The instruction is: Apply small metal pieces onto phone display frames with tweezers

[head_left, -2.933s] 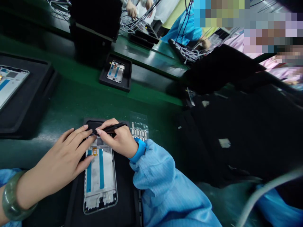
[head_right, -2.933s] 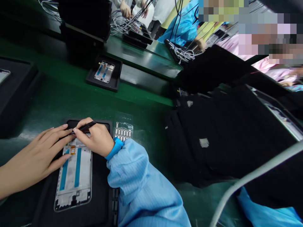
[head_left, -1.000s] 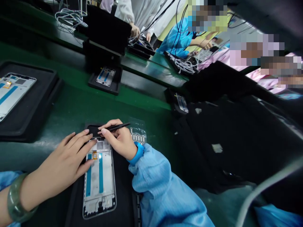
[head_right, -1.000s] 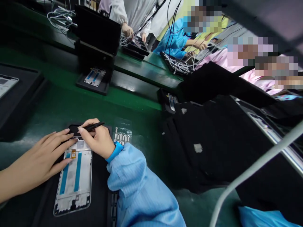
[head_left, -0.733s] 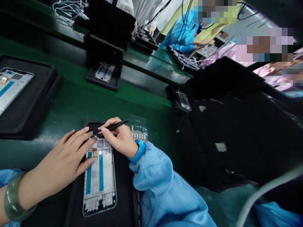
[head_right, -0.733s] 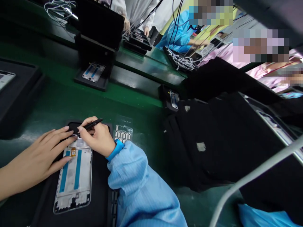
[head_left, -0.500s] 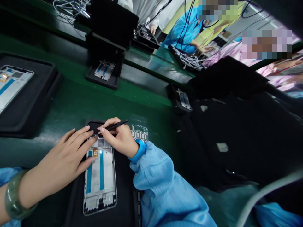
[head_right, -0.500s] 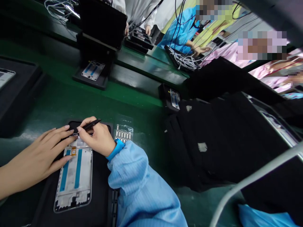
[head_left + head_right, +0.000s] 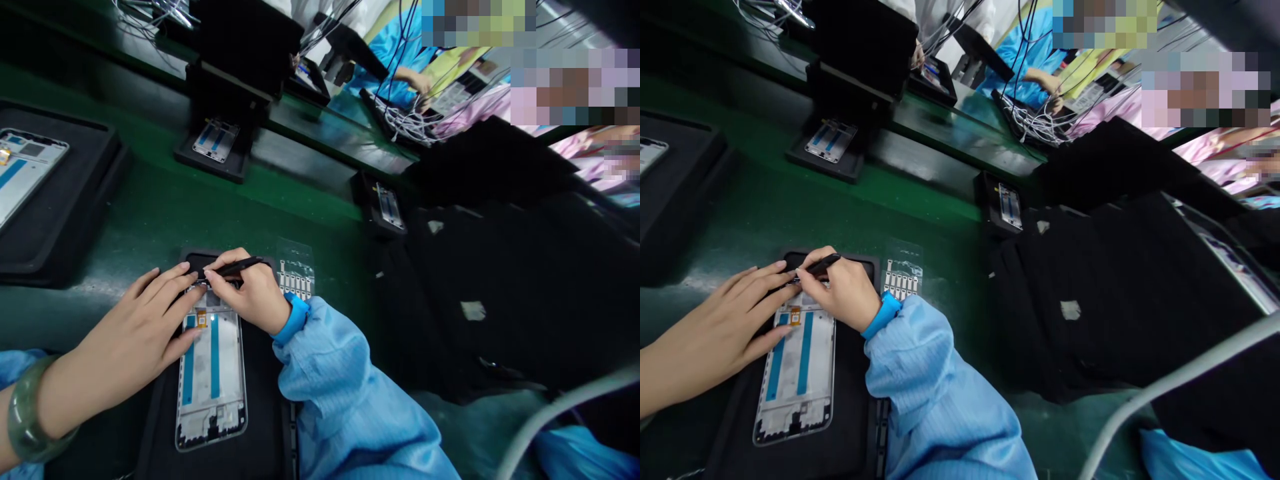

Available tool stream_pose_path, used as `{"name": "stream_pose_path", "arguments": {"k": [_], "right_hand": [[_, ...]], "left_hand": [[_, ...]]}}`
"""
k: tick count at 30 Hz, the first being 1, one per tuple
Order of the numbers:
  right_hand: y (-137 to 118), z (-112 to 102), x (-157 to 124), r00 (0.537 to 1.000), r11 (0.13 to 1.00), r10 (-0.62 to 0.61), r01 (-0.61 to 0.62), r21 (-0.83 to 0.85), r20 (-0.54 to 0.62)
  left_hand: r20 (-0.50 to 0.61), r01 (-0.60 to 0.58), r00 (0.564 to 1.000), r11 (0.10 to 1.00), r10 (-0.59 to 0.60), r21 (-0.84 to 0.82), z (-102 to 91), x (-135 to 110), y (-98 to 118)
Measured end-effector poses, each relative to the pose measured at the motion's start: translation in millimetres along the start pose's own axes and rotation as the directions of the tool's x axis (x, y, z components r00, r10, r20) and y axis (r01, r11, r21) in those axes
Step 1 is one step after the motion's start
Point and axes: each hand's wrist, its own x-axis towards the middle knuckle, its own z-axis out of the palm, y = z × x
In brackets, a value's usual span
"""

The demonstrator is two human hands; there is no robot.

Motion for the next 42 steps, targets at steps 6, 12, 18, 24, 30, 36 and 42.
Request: {"name": "stream_pose_path", "arguments": {"k": [6,12,18,24,30,36,42], "right_hand": [[-3.4,0.2,3.9,0.997,0.997,0.073,-0.074,0.033,0.035],[-4.9,0.8,4.3,0.992,0.990,0.128,-0.127,0.054,-0.012],[-4.0,-1.4,3.0,0.988,0.987,0.148,-0.144,0.078,-0.053],[-4.0,-4.0,1.6,0.983,0.977,0.175,-0.168,0.132,-0.048],[-5.0,-3.2,1.6,0.990,0.987,0.138,-0.134,0.093,-0.037],[-4.8,-2.6,1.1,0.988,0.987,0.140,-0.134,0.089,-0.061],[-4.0,-2.3,1.9,0.991,0.990,0.128,-0.125,0.066,-0.037]], "left_hand": [[0.012,-0.001,1.000,1.000,0.001,0.014,-0.8,1.1,0.2],[0.008,-0.010,1.000,1.000,0.010,0.004,-2.0,-0.3,-2.3],[-0.011,-0.009,1.000,1.000,0.008,-0.013,-3.1,1.3,-2.2],[0.006,-0.013,1.000,1.000,0.013,-0.003,-3.3,2.1,-1.9],[0.027,-0.011,1.000,1.000,0.011,-0.002,-4.0,1.3,-2.5],[0.020,-0.017,1.000,1.000,0.017,0.017,-5.5,2.6,-1.8],[0.027,-0.007,1.000,1.000,0.007,0.003,-6.4,2.7,-0.6]]}}
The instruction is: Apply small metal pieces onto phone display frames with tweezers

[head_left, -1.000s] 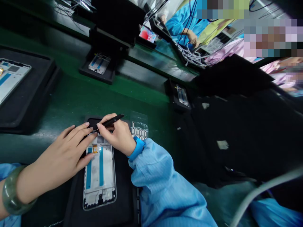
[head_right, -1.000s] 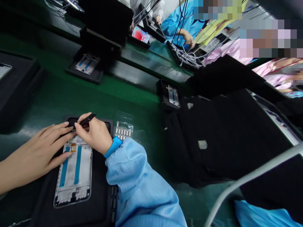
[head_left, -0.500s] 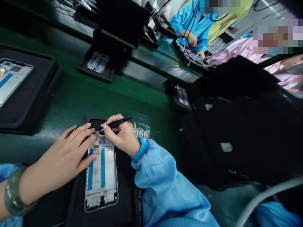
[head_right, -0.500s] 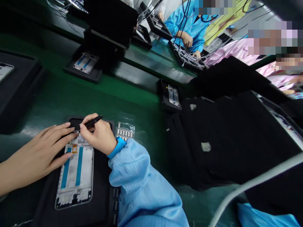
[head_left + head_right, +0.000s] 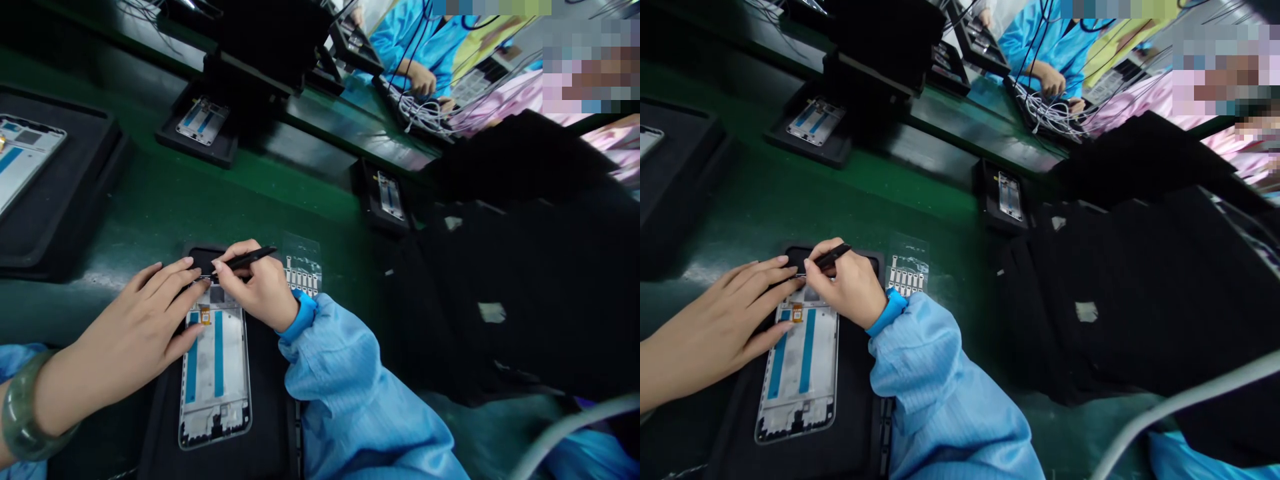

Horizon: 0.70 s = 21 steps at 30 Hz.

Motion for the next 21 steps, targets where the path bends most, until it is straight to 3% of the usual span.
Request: {"name": "stream_pose_path", "arguments": {"k": [8,13,21], "right_hand": [[-2.3,-1.1,1.4,0.999,1.000,0.007,-0.008,0.028,0.049],[-1.6,-0.5,0.6,0.999,0.997,0.047,-0.045,0.057,-0.022],[-2.1,-4.4,-1.2,0.999,0.999,0.007,-0.009,0.051,0.048]], "left_hand": [[0.011,0.016,1.000,1.000,-0.016,-0.012,-1.2,2.0,1.7],[0.018,0.007,1.000,1.000,-0.007,-0.001,-1.9,0.4,0.6],[0.006,0.009,1.000,1.000,-0.009,-0.029,-1.4,-0.4,0.3]]}}
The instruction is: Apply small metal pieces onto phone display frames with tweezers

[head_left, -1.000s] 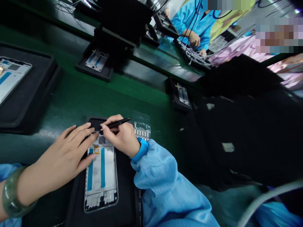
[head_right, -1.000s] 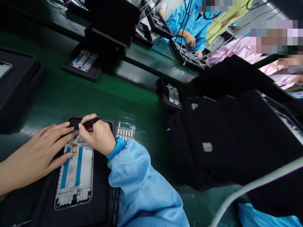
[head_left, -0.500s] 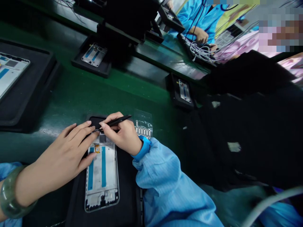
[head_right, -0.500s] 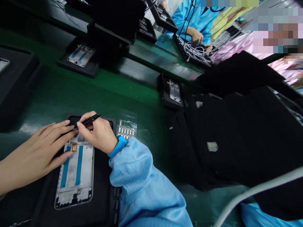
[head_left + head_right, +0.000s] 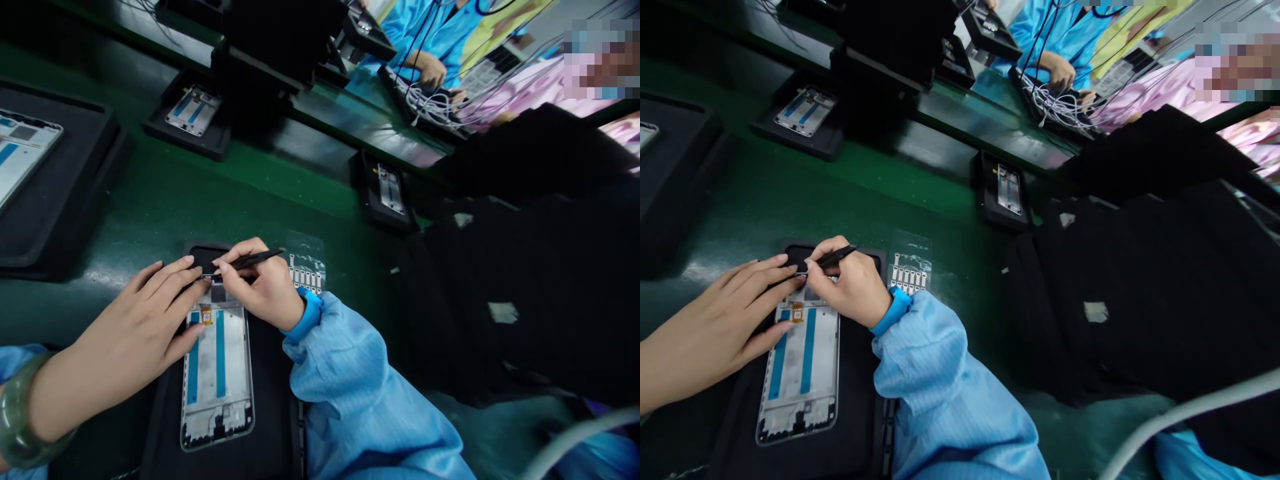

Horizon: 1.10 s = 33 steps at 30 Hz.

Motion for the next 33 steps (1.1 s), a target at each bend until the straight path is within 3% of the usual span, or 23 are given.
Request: {"name": "stream_pose_path", "arguments": {"k": [6,8,12,17,21,22,24,26,28,30,33], "right_hand": [[2,4,0,0.976,0.952,-0.212,0.220,-0.214,0.059],[3,3,0,0.979,0.961,-0.198,0.202,-0.190,0.040],[3,-1,1,0.997,0.998,-0.055,0.054,-0.035,-0.047],[7,3,2,0.995,0.993,-0.094,0.096,-0.065,0.030],[14,0,5,0.977,0.991,0.013,0.016,0.135,-0.213],[16,-5,7,0.957,0.991,0.013,0.027,0.134,-0.291],[18,-21,10,0.930,0.998,-0.066,0.052,-0.047,-0.362],[20,-39,14,0.959,0.929,-0.132,0.032,-0.368,-0.251],[22,-53,15,0.998,0.799,-0.027,-0.010,-0.601,-0.053],[26,-58,15,0.989,0.716,0.117,-0.018,-0.698,0.094],[30,-55,14,0.967,0.706,0.160,0.028,-0.708,0.198]], "left_hand": [[-0.020,-0.018,1.000,0.999,0.019,0.027,0.2,1,0],[-0.020,-0.023,1.000,0.999,0.024,0.034,0.3,1,0],[-0.015,-0.018,1.000,1.000,0.018,0.022,1.7,1,-2],[-0.016,-0.017,1.000,1.000,0.018,0.026,3.1,2,-2],[-0.009,-0.009,1.000,1.000,0.009,-0.002,2.6,4,-4],[-0.008,-0.007,1.000,1.000,0.006,-0.021,2.5,4,-5],[0.012,0.008,1.000,0.997,-0.007,-0.071,2.5,3,-7],[0.045,0.049,0.998,0.990,-0.043,-0.129,2.1,2,-8],[0.075,0.112,0.992,0.976,-0.099,-0.187,0.5,2,-9],[0.102,0.173,0.983,0.958,-0.153,-0.230,-3.0,4,-10],[0.123,0.214,0.974,0.949,-0.190,-0.232,-12.5,14,-17]]}}
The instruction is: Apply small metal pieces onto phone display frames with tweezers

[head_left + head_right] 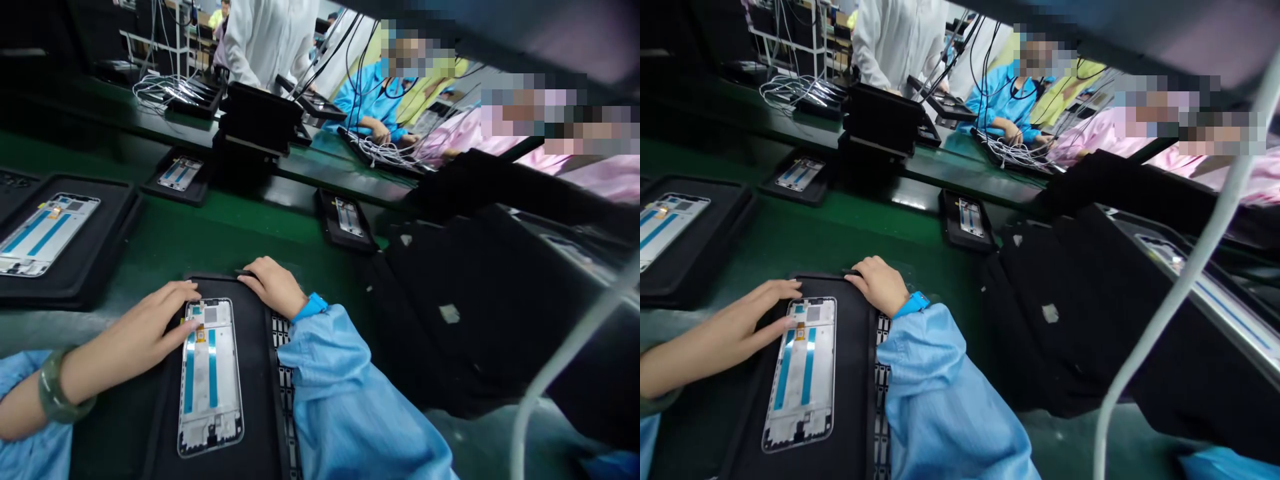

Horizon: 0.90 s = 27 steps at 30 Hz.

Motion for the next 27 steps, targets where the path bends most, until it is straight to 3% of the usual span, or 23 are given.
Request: {"name": "stream_pose_path", "arguments": {"k": [4,7,9,12,14,16,20,24,27], "right_hand": [[9,-4,10,1.000,1.000,0.006,-0.006,0.002,0.003],[40,-21,27,0.979,0.985,0.172,-0.174,-0.005,-0.108],[69,-33,41,0.919,0.939,0.340,-0.345,0.012,-0.198],[109,-44,59,0.771,0.816,0.568,-0.573,0.076,-0.288],[126,-46,66,0.684,0.742,0.661,-0.658,0.132,-0.307],[134,-47,67,0.640,0.706,0.702,-0.682,0.189,-0.314],[130,-50,48,0.642,0.730,0.684,-0.614,0.302,-0.346],[114,-50,3,0.694,0.773,0.619,-0.457,0.439,-0.367],[99,-38,-34,0.716,0.755,0.607,-0.384,0.531,-0.345]], "left_hand": [[-0.050,0.018,0.999,0.997,-0.014,0.075,-25.5,36,-20],[-0.121,0.097,0.990,0.976,-0.074,0.193,-44.6,83,-50],[-0.169,0.187,0.975,0.939,-0.142,0.287,-53.3,117,-73],[-0.208,0.304,0.949,0.859,-0.236,0.412,-58.4,160,-104],[-0.202,0.341,0.940,0.808,-0.277,0.481,-57.8,179,-119],[-0.186,0.346,0.938,0.769,-0.292,0.537,-55.7,190,-127],[-0.138,0.283,0.957,0.724,-0.255,0.629,-53.2,199,-130],[-0.078,0.169,0.984,0.706,-0.159,0.688,-58.2,195,-117],[-0.076,0.108,0.994,0.693,-0.077,0.713,-65.4,184,-104]]}}
